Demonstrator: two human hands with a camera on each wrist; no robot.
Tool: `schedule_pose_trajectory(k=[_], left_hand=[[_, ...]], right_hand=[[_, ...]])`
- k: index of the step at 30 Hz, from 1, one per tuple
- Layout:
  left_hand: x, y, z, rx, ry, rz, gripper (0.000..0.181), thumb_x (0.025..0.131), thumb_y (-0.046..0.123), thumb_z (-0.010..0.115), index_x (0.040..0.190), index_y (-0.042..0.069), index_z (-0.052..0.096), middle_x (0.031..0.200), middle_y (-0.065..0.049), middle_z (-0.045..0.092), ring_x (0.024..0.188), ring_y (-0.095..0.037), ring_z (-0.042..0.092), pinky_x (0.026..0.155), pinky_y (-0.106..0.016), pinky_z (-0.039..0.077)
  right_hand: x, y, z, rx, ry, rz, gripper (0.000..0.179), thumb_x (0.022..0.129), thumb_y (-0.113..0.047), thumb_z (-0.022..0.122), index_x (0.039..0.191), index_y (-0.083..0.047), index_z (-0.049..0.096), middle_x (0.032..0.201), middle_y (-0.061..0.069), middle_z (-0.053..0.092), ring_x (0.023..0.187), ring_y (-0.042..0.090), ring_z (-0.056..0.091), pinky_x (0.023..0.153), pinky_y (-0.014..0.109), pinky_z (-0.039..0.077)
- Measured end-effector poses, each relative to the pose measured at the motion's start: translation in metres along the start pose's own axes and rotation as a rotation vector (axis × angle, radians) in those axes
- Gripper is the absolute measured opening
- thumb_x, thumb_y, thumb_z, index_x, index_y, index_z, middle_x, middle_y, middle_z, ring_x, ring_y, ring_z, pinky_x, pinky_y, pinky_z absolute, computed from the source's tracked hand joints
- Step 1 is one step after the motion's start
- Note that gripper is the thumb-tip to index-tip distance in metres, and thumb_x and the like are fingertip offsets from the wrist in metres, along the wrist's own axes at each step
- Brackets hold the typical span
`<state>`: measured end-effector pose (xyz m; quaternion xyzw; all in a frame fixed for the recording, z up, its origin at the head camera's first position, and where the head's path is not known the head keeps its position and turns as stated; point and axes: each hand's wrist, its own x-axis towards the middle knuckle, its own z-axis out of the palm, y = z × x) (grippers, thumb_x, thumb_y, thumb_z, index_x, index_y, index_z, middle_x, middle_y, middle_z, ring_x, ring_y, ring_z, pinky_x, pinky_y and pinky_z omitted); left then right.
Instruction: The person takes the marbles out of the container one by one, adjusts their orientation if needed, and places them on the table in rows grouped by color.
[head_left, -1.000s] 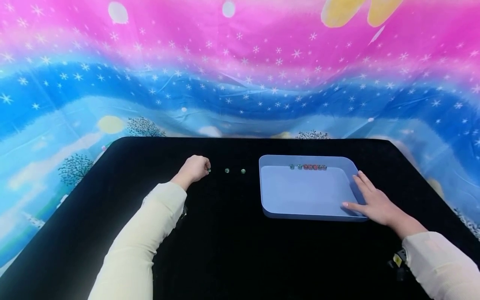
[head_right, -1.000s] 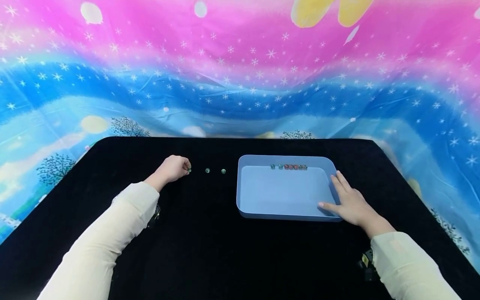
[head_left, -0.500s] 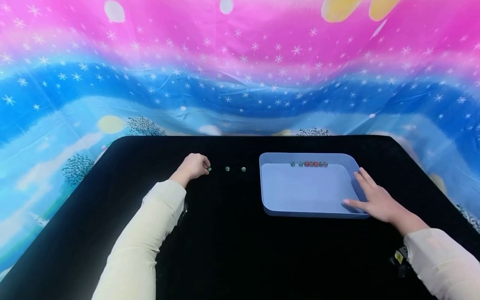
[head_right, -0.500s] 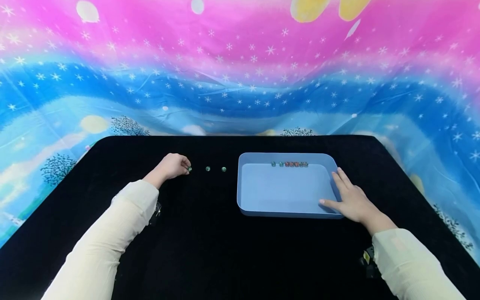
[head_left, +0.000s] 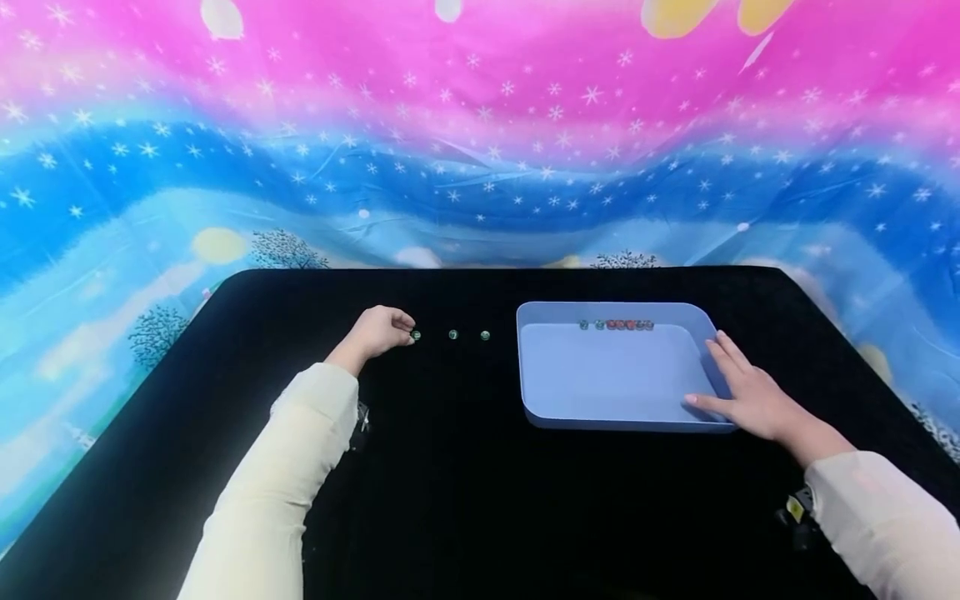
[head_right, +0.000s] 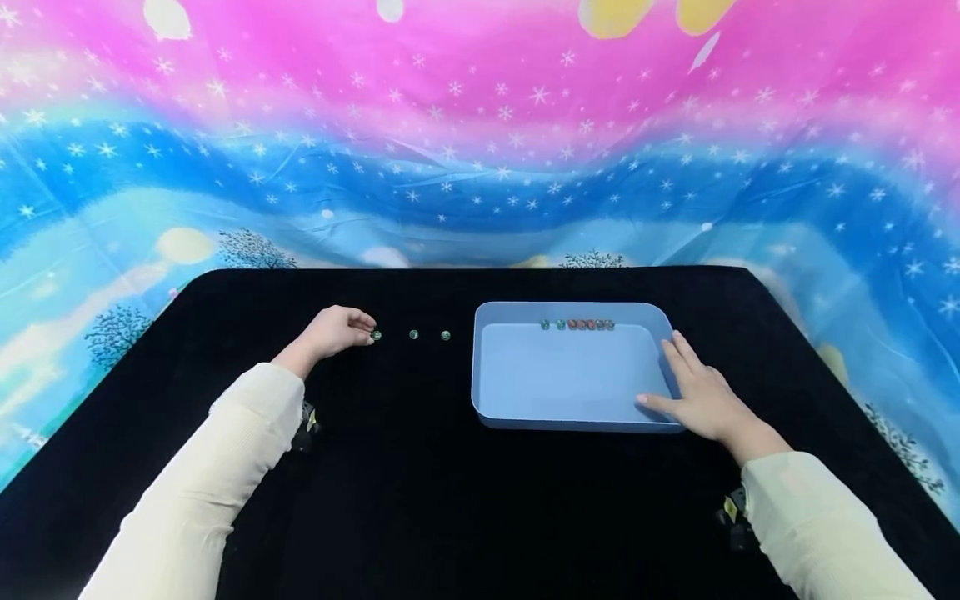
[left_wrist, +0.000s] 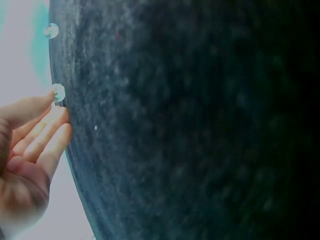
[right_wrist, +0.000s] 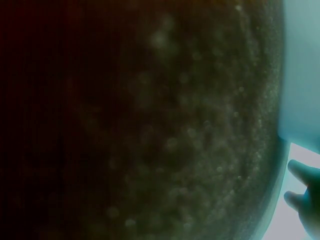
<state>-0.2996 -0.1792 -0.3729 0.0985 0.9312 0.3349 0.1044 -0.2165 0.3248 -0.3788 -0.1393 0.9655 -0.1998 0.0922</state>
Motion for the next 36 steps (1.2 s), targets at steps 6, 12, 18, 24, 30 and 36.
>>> schedule_pose_trajectory(k=[6, 12, 18, 24, 30, 36], left_hand=[[-0.004, 0.0, -0.001, -0.119, 0.052, -0.022, 0.032, 0.083, 0.008, 0.057, 0.114, 0.0, 0.053, 0.109, -0.016, 0.056, 0.098, -0.026, 0.052, 0.081, -0.037, 0.043], [-0.005, 0.005, 0.0, -0.179, 0.066, 0.025, 0.033, 0.082, 0.008, 0.058, 0.114, 0.0, 0.054, 0.109, -0.015, 0.056, 0.097, -0.025, 0.054, 0.081, -0.036, 0.043], [-0.008, 0.011, 0.004, -0.216, 0.069, 0.064, 0.034, 0.081, 0.008, 0.059, 0.114, -0.001, 0.054, 0.109, -0.016, 0.056, 0.095, -0.024, 0.056, 0.081, -0.035, 0.044], [-0.009, 0.02, 0.01, -0.273, 0.065, 0.094, 0.033, 0.081, 0.008, 0.059, 0.112, -0.001, 0.055, 0.108, -0.016, 0.056, 0.093, -0.023, 0.056, 0.079, -0.033, 0.045], [-0.011, 0.034, 0.017, -0.306, 0.042, 0.137, 0.032, 0.081, 0.01, 0.061, 0.111, 0.0, 0.056, 0.108, -0.014, 0.057, 0.095, -0.02, 0.056, 0.082, -0.033, 0.044], [-0.01, 0.05, 0.024, -0.361, 0.021, 0.19, 0.032, 0.08, 0.009, 0.062, 0.11, -0.001, 0.057, 0.107, -0.015, 0.057, 0.093, -0.019, 0.057, 0.08, -0.031, 0.045]], right_hand=[[0.0, -0.002, 0.0, -0.003, 0.008, -0.001, 0.093, 0.081, -0.047, 0.053, 0.136, 0.004, -0.002, 0.138, 0.021, -0.017, 0.122, 0.046, -0.002, 0.087, 0.063, 0.013], [-0.001, 0.0, 0.0, -0.01, 0.015, 0.01, 0.094, 0.08, -0.048, 0.053, 0.136, 0.004, -0.002, 0.139, 0.021, -0.017, 0.122, 0.045, -0.002, 0.088, 0.063, 0.013], [-0.002, 0.002, 0.002, -0.006, 0.023, 0.01, 0.094, 0.08, -0.047, 0.053, 0.136, 0.004, -0.002, 0.138, 0.021, -0.017, 0.121, 0.047, 0.0, 0.087, 0.063, 0.014], [-0.003, 0.004, 0.005, -0.02, 0.034, 0.003, 0.094, 0.08, -0.048, 0.053, 0.136, 0.005, -0.001, 0.139, 0.022, -0.016, 0.121, 0.047, 0.002, 0.087, 0.063, 0.014], [-0.002, 0.002, 0.003, -0.027, 0.033, -0.003, 0.093, 0.08, -0.047, 0.054, 0.136, 0.005, 0.0, 0.139, 0.02, -0.017, 0.122, 0.046, 0.001, 0.087, 0.062, 0.015], [-0.002, 0.001, 0.003, -0.035, 0.032, 0.003, 0.094, 0.08, -0.047, 0.054, 0.136, 0.006, 0.0, 0.138, 0.022, -0.017, 0.122, 0.046, 0.0, 0.088, 0.062, 0.014]])
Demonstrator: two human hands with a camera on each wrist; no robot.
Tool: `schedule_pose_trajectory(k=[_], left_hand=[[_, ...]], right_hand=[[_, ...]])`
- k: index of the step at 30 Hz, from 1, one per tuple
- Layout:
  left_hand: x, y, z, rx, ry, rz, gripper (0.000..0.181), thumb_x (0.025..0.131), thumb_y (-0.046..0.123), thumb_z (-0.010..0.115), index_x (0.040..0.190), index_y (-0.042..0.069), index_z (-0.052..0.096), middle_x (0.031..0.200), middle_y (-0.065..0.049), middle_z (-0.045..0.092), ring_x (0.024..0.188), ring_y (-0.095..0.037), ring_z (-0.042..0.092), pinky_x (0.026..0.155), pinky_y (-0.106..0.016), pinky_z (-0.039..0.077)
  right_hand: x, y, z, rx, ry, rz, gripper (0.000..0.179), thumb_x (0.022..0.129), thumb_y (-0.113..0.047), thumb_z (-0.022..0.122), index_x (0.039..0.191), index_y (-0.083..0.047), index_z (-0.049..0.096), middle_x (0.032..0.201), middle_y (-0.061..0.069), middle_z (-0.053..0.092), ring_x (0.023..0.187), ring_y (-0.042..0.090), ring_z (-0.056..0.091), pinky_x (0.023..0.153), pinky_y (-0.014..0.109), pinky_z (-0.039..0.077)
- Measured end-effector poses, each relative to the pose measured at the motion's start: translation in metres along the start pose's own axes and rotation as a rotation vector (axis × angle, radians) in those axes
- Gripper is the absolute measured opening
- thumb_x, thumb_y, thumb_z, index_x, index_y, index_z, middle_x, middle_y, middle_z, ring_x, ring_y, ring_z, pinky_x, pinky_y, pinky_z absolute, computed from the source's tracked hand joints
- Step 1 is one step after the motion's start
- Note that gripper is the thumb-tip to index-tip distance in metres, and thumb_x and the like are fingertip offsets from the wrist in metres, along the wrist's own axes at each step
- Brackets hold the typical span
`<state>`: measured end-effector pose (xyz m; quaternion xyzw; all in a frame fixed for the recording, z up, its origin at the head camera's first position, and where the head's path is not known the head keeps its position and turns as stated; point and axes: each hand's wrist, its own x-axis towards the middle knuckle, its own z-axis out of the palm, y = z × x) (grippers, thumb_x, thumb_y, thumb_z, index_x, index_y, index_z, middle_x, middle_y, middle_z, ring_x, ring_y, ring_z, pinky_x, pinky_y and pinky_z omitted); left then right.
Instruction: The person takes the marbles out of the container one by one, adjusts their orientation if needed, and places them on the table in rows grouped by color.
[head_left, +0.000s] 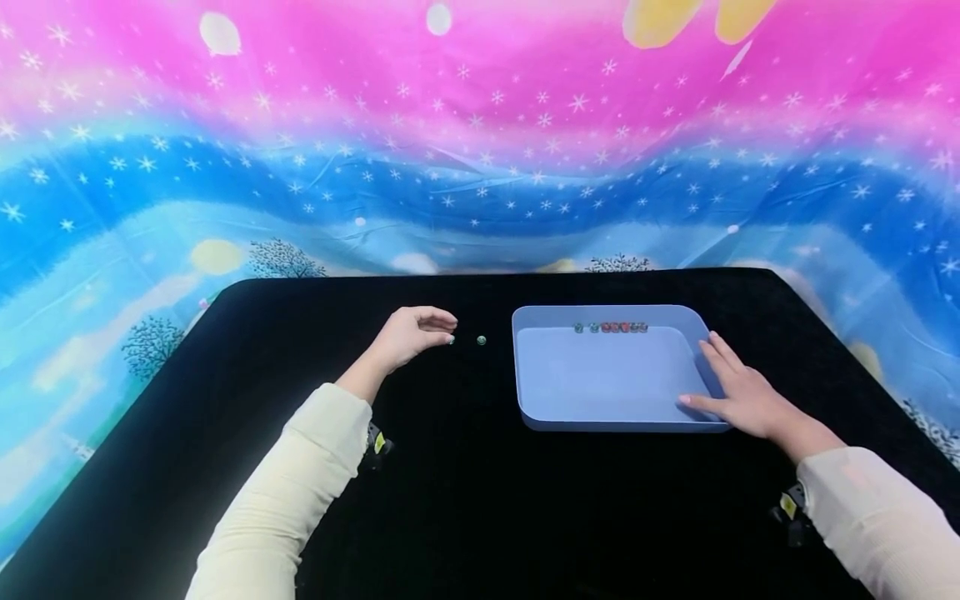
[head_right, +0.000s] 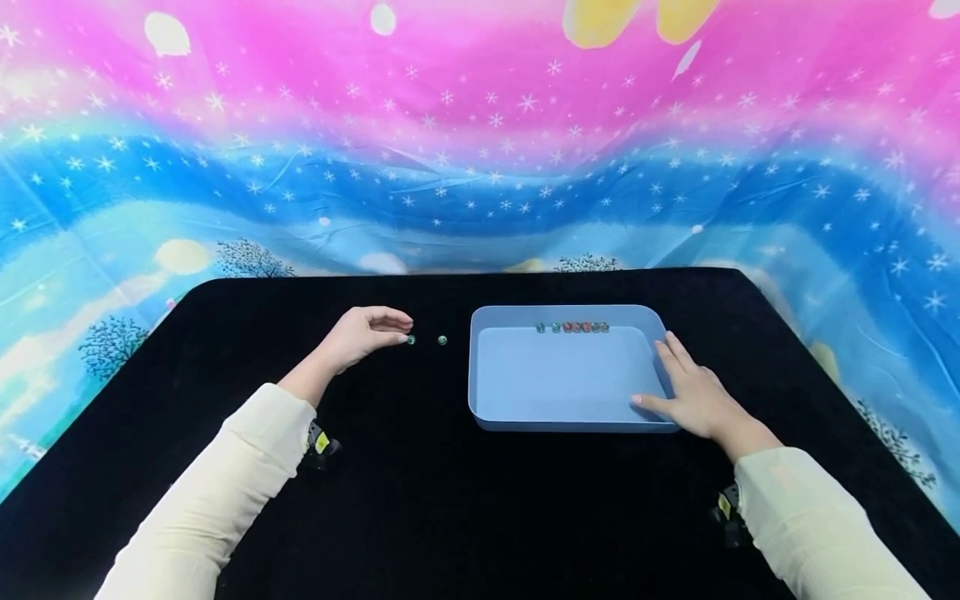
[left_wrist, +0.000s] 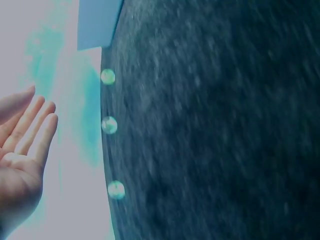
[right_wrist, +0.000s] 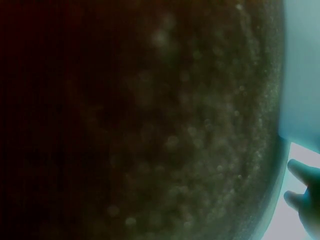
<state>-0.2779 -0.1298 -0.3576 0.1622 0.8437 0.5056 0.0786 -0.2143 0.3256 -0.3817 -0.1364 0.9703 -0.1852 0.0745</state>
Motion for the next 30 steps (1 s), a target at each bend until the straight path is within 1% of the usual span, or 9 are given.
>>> schedule_pose_trajectory(k=[7, 13, 16, 18, 21, 27, 30], left_hand=[[0.006, 0.007, 0.014, -0.043, -0.035, 0.051, 0.032, 0.079, 0.01, 0.062, 0.109, -0.001, 0.057, 0.107, -0.015, 0.057, 0.094, -0.018, 0.056, 0.079, -0.029, 0.045], [0.012, 0.012, 0.025, -0.129, -0.092, 0.071, 0.034, 0.079, 0.008, 0.062, 0.112, 0.0, 0.056, 0.11, -0.015, 0.056, 0.096, -0.018, 0.056, 0.08, -0.028, 0.045], [0.012, 0.022, 0.03, -0.165, -0.122, 0.075, 0.035, 0.079, 0.006, 0.062, 0.113, -0.002, 0.055, 0.111, -0.016, 0.055, 0.098, -0.021, 0.055, 0.081, -0.028, 0.044], [0.01, 0.031, 0.033, -0.17, -0.133, 0.078, 0.035, 0.08, 0.005, 0.061, 0.113, -0.004, 0.054, 0.112, -0.018, 0.054, 0.099, -0.023, 0.054, 0.081, -0.028, 0.044], [0.008, 0.045, 0.038, -0.159, -0.134, 0.079, 0.035, 0.08, 0.003, 0.059, 0.114, -0.006, 0.052, 0.112, -0.019, 0.053, 0.1, -0.024, 0.053, 0.08, -0.027, 0.045], [0.013, 0.057, 0.049, -0.165, -0.142, 0.108, 0.035, 0.081, 0.0, 0.058, 0.115, -0.006, 0.051, 0.113, -0.02, 0.052, 0.103, -0.028, 0.05, 0.08, -0.027, 0.045], [0.017, 0.059, 0.054, -0.152, -0.161, 0.103, 0.036, 0.081, 0.0, 0.058, 0.116, -0.006, 0.051, 0.115, -0.018, 0.052, 0.105, -0.028, 0.049, 0.08, -0.026, 0.044]], right_hand=[[0.0, 0.0, 0.0, -0.001, 0.003, 0.0, 0.094, 0.08, -0.047, 0.054, 0.136, 0.005, 0.0, 0.139, 0.022, -0.016, 0.122, 0.046, 0.001, 0.087, 0.063, 0.015], [-0.001, 0.0, 0.002, 0.004, -0.001, -0.003, 0.093, 0.08, -0.047, 0.054, 0.136, 0.005, 0.0, 0.139, 0.022, -0.015, 0.122, 0.047, 0.002, 0.087, 0.063, 0.015], [-0.001, 0.0, 0.002, 0.001, -0.002, -0.003, 0.093, 0.08, -0.047, 0.054, 0.136, 0.006, 0.001, 0.139, 0.023, -0.014, 0.122, 0.046, 0.001, 0.087, 0.063, 0.015], [-0.001, 0.0, 0.001, -0.001, -0.001, -0.001, 0.093, 0.08, -0.047, 0.054, 0.136, 0.006, 0.001, 0.139, 0.023, -0.014, 0.122, 0.046, 0.001, 0.087, 0.063, 0.015], [-0.001, -0.001, 0.0, -0.005, 0.001, 0.003, 0.094, 0.08, -0.048, 0.054, 0.136, 0.006, 0.001, 0.139, 0.023, -0.014, 0.122, 0.046, 0.001, 0.087, 0.062, 0.014], [-0.001, -0.002, -0.001, 0.001, -0.001, 0.007, 0.093, 0.08, -0.048, 0.053, 0.136, 0.005, 0.0, 0.139, 0.022, -0.015, 0.122, 0.046, 0.001, 0.087, 0.063, 0.014], [-0.001, -0.002, -0.002, 0.01, -0.005, 0.009, 0.093, 0.08, -0.048, 0.053, 0.136, 0.004, -0.001, 0.139, 0.021, -0.017, 0.122, 0.046, 0.001, 0.088, 0.063, 0.014]])
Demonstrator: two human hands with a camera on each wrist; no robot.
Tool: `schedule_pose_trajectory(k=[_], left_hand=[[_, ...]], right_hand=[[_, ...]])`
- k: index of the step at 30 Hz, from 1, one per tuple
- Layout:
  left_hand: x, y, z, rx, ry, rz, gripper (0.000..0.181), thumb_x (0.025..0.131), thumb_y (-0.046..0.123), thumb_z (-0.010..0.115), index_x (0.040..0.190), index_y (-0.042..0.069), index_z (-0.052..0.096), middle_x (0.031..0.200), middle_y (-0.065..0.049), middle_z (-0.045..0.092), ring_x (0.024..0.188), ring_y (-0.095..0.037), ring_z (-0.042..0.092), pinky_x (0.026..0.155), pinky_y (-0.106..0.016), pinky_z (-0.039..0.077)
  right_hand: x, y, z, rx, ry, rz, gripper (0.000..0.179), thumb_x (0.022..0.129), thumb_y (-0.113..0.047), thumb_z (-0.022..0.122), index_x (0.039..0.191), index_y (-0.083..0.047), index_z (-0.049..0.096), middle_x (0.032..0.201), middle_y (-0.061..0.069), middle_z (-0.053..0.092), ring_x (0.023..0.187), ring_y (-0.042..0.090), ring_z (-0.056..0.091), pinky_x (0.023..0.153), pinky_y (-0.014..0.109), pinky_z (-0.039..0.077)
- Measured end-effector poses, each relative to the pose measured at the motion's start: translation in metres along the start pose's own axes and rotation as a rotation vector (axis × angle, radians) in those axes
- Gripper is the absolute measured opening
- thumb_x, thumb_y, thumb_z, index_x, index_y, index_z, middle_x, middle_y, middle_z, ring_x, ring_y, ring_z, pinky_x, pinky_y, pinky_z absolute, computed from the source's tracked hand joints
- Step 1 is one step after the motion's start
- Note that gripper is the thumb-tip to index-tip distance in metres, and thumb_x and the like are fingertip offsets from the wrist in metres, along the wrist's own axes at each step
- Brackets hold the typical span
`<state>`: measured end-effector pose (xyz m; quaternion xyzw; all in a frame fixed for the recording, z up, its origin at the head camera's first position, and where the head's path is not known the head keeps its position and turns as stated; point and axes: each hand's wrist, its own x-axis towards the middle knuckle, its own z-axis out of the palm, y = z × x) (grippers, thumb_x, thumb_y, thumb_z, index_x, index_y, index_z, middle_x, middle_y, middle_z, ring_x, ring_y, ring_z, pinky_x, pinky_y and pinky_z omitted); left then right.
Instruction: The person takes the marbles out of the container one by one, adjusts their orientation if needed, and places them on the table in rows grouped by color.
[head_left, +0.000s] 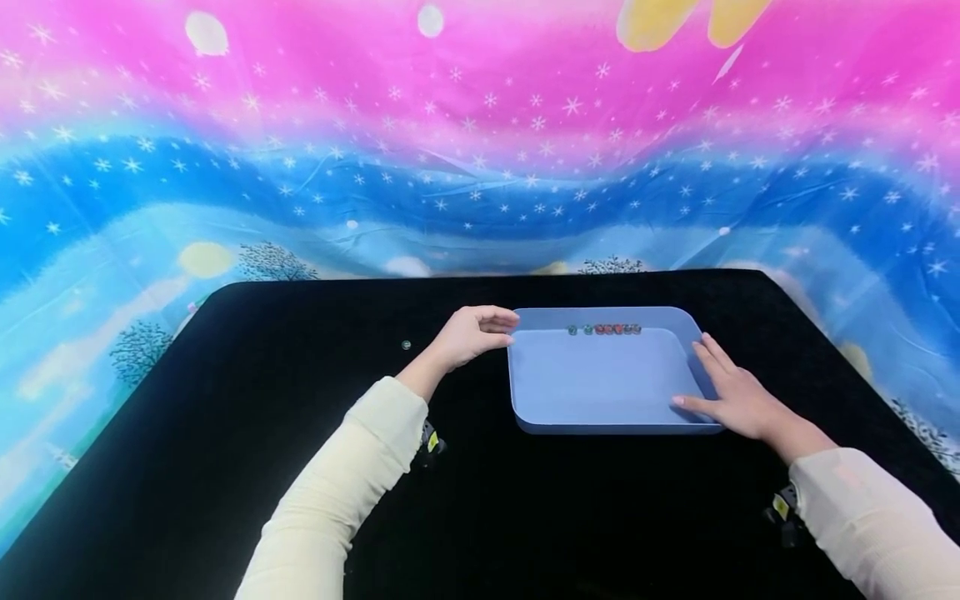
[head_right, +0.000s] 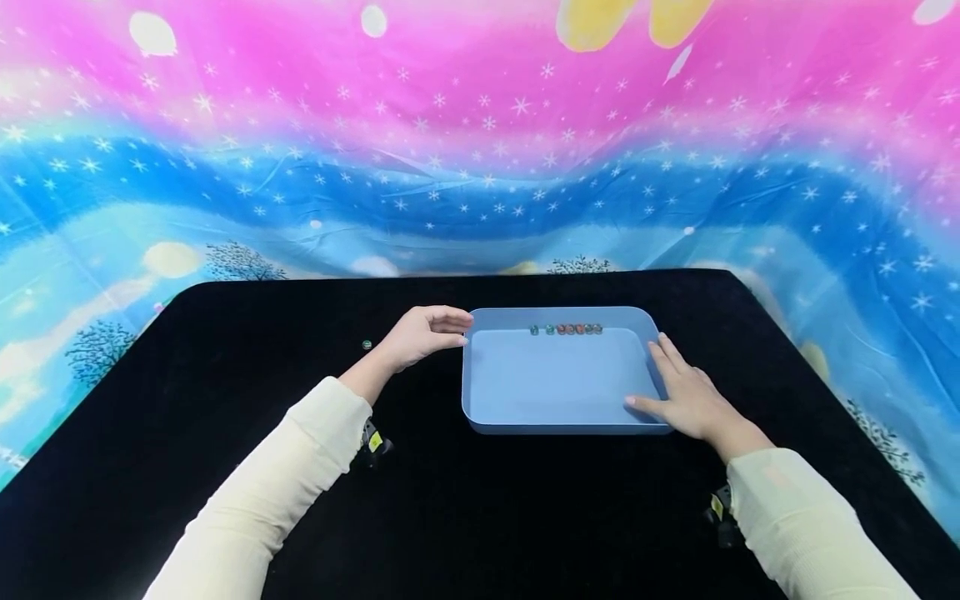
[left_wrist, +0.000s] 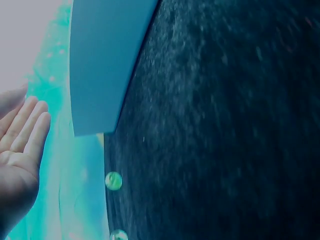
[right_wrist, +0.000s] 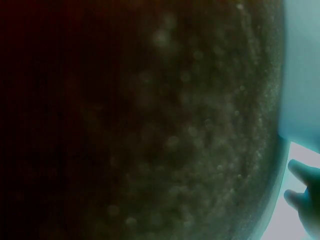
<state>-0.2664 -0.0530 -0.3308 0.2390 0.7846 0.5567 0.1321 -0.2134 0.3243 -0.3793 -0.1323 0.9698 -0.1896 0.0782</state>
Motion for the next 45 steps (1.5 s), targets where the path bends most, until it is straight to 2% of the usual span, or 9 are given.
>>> schedule_pose_trajectory(k=[2, 9, 14, 20, 25, 31, 45], left_hand=[[0.005, -0.002, 0.003, 0.006, -0.008, -0.004, 0.036, 0.081, 0.002, 0.058, 0.116, -0.004, 0.051, 0.114, -0.016, 0.053, 0.105, -0.027, 0.049, 0.08, -0.025, 0.044], [0.034, -0.023, 0.013, 0.052, -0.025, 0.006, 0.037, 0.08, 0.01, 0.062, 0.115, 0.004, 0.054, 0.114, -0.009, 0.054, 0.105, -0.023, 0.049, 0.077, -0.023, 0.045], [0.046, -0.024, 0.023, 0.097, -0.016, 0.008, 0.036, 0.079, 0.012, 0.063, 0.114, 0.008, 0.056, 0.112, -0.002, 0.056, 0.105, -0.019, 0.05, 0.075, -0.022, 0.045], [0.055, -0.024, 0.033, 0.133, -0.02, 0.011, 0.038, 0.079, 0.011, 0.063, 0.116, 0.007, 0.055, 0.113, -0.001, 0.056, 0.104, -0.014, 0.051, 0.077, -0.021, 0.044], [0.061, -0.026, 0.039, 0.148, -0.002, 0.017, 0.036, 0.079, 0.009, 0.063, 0.114, 0.006, 0.056, 0.112, -0.002, 0.056, 0.104, -0.016, 0.051, 0.078, -0.021, 0.044], [0.07, -0.03, 0.043, 0.164, -0.011, -0.007, 0.037, 0.079, 0.011, 0.064, 0.115, 0.008, 0.057, 0.112, 0.002, 0.056, 0.105, -0.015, 0.05, 0.078, -0.02, 0.043], [0.092, -0.029, 0.056, 0.347, -0.082, -0.012, 0.037, 0.081, 0.011, 0.061, 0.117, 0.011, 0.055, 0.116, 0.001, 0.054, 0.103, -0.009, 0.05, 0.078, -0.018, 0.042]], right_hand=[[0.001, 0.0, 0.0, 0.003, 0.001, 0.0, 0.094, 0.08, -0.048, 0.053, 0.136, 0.004, -0.001, 0.139, 0.02, -0.017, 0.122, 0.046, 0.001, 0.088, 0.062, 0.014], [0.003, -0.001, -0.002, 0.005, 0.005, 0.003, 0.094, 0.08, -0.049, 0.054, 0.137, 0.002, -0.002, 0.139, 0.019, -0.017, 0.122, 0.046, 0.002, 0.088, 0.062, 0.014], [0.004, -0.002, -0.003, 0.007, 0.007, 0.0, 0.094, 0.08, -0.049, 0.053, 0.137, 0.001, -0.003, 0.139, 0.018, -0.017, 0.122, 0.046, 0.002, 0.088, 0.062, 0.014], [0.005, -0.004, -0.002, 0.007, 0.002, 0.002, 0.094, 0.08, -0.05, 0.053, 0.137, 0.002, -0.002, 0.139, 0.018, -0.017, 0.122, 0.047, 0.003, 0.088, 0.063, 0.014], [0.004, -0.004, -0.001, -0.001, 0.007, 0.006, 0.094, 0.079, -0.05, 0.052, 0.137, 0.002, -0.001, 0.139, 0.019, -0.016, 0.122, 0.046, 0.003, 0.088, 0.063, 0.014], [0.002, -0.004, 0.001, 0.0, 0.012, 0.003, 0.094, 0.08, -0.049, 0.053, 0.137, 0.002, -0.001, 0.139, 0.02, -0.015, 0.122, 0.046, 0.002, 0.088, 0.062, 0.014], [-0.001, 0.0, 0.003, 0.011, 0.012, 0.009, 0.093, 0.08, -0.049, 0.053, 0.137, 0.002, -0.002, 0.139, 0.019, -0.016, 0.122, 0.046, 0.002, 0.088, 0.062, 0.014]])
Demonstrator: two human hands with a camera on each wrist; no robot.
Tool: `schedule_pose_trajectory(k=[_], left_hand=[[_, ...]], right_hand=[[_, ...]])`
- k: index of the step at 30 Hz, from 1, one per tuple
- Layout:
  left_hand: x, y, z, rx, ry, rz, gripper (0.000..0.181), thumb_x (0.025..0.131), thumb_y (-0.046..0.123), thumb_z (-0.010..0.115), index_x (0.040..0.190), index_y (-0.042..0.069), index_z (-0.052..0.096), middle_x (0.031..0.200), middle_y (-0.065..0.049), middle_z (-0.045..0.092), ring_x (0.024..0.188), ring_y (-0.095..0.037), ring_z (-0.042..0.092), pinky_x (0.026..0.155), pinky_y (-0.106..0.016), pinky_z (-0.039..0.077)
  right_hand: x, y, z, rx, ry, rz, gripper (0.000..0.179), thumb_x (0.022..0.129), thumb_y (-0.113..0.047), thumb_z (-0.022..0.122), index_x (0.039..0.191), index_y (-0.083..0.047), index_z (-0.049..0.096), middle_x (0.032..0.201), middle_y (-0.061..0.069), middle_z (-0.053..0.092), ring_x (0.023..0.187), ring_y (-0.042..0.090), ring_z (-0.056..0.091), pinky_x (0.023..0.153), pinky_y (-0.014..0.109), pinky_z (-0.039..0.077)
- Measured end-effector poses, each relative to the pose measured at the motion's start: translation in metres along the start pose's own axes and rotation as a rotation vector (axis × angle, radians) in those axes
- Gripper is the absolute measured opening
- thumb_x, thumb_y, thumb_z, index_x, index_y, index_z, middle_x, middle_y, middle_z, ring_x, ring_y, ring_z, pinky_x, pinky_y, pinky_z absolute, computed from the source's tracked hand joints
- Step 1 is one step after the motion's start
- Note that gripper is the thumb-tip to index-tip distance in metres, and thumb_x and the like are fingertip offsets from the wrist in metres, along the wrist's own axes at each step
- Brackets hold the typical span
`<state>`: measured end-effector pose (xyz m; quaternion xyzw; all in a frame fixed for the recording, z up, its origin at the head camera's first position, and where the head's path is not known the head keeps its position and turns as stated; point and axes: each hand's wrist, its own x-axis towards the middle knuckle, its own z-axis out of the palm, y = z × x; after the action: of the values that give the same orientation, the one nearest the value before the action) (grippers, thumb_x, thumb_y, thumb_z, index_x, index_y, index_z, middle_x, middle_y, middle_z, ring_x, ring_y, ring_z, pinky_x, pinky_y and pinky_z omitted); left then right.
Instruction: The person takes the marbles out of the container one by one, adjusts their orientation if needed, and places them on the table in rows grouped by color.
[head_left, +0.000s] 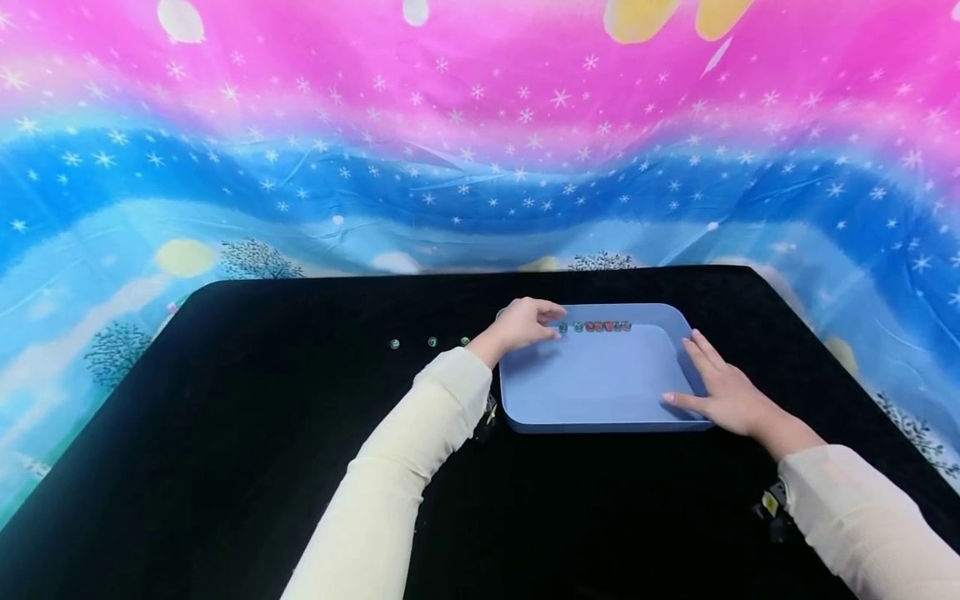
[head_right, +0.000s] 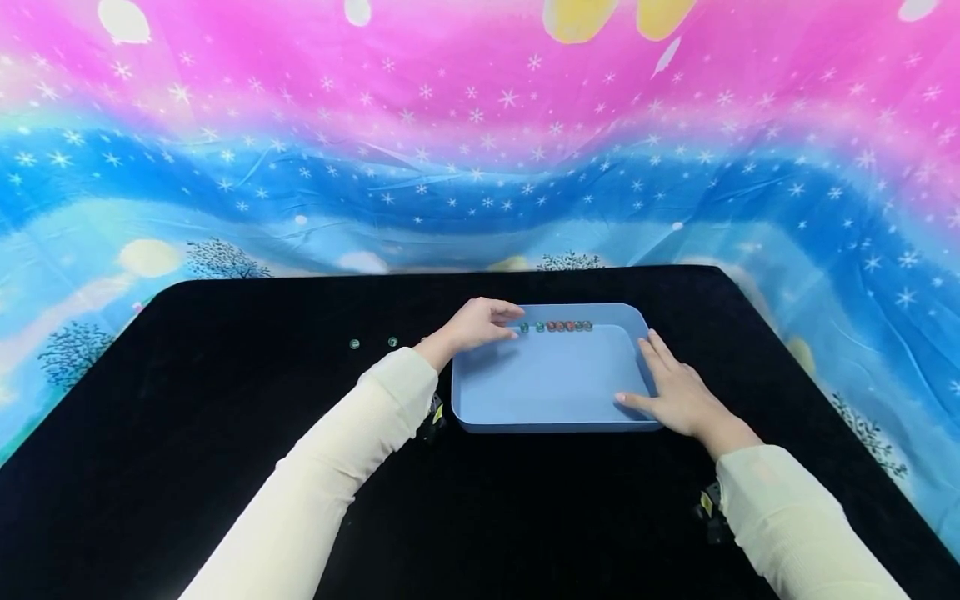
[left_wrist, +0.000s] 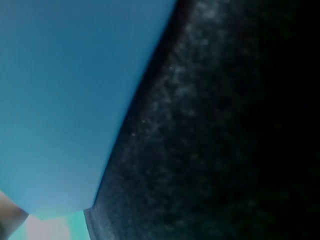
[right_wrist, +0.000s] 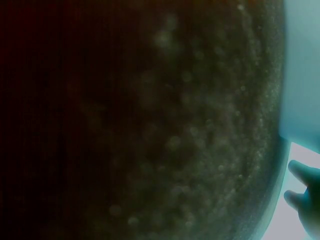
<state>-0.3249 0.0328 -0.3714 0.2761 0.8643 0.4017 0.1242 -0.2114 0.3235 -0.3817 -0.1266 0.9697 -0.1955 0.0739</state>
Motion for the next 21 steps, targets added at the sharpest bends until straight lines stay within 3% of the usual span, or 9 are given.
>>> schedule_pose_trajectory(k=[7, 21], left_hand=[[0.006, 0.001, 0.002, 0.056, -0.012, -0.039, 0.038, 0.081, 0.012, 0.061, 0.118, 0.013, 0.054, 0.116, 0.002, 0.054, 0.103, -0.007, 0.049, 0.076, -0.018, 0.042], [0.015, -0.002, 0.005, 0.09, -0.044, -0.034, 0.039, 0.082, 0.012, 0.06, 0.12, 0.013, 0.053, 0.117, 0.001, 0.053, 0.106, -0.01, 0.049, 0.077, -0.018, 0.042]], right_hand=[[0.0, -0.001, 0.0, 0.0, -0.003, 0.009, 0.094, 0.08, -0.049, 0.053, 0.137, 0.002, -0.002, 0.139, 0.019, -0.016, 0.122, 0.046, 0.001, 0.089, 0.062, 0.013], [0.003, 0.0, -0.002, -0.002, -0.011, 0.021, 0.094, 0.08, -0.049, 0.053, 0.137, 0.002, -0.003, 0.139, 0.019, -0.016, 0.123, 0.045, 0.0, 0.089, 0.062, 0.013]])
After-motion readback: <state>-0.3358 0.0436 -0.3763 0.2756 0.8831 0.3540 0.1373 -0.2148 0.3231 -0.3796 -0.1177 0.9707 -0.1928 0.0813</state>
